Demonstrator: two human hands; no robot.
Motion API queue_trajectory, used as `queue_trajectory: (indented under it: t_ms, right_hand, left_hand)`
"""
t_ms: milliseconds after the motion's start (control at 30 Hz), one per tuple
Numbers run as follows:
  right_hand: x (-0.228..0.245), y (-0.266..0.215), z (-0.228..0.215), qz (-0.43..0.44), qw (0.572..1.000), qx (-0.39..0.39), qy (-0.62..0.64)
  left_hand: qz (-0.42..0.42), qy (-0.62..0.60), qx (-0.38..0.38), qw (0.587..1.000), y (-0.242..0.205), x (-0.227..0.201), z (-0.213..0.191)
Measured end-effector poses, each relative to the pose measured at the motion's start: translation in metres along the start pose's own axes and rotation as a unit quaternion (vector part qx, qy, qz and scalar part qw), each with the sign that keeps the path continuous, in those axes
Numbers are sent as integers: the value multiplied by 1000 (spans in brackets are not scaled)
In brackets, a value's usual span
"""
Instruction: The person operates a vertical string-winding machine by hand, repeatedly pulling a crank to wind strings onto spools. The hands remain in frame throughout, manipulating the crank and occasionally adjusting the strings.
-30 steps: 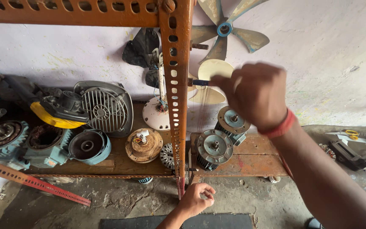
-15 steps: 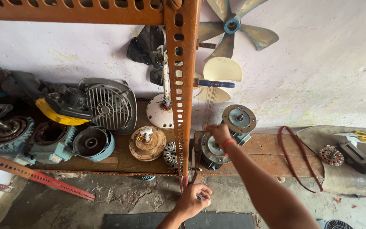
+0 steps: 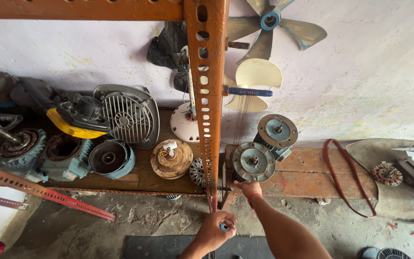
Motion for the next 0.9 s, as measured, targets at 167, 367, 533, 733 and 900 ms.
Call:
queue_trajectory:
  t_ms: [167, 367, 533, 733, 900]
  right_hand:
    - [-24, 3, 27, 29, 999, 11, 44]
    - [-36, -45, 57, 48, 989, 135, -21]
    - [88, -155, 39, -310, 885, 172, -303]
    - [262, -295, -23, -487, 706, 91, -506]
    - [388, -451, -77, -788, 531, 19, -311]
  left_hand:
    - [7, -5, -5, 1000, -4, 4, 2]
    - [21, -5, -14, 1000, -5, 9, 2]
    - [26, 14, -10, 1000, 0, 5, 1]
    - [87, 19, 4, 996, 14, -29, 8]
    - [95, 44, 12, 994, 20, -49, 7]
Point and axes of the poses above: each hand's wrist, its own y-axis towards the middle knuckle, its own z-axis out of the palm, x = y × z, the point moved 10 cm from there along y, towards the middle knuckle, and after that the axes turned 15 degrees about y, right-handed, at the moved point
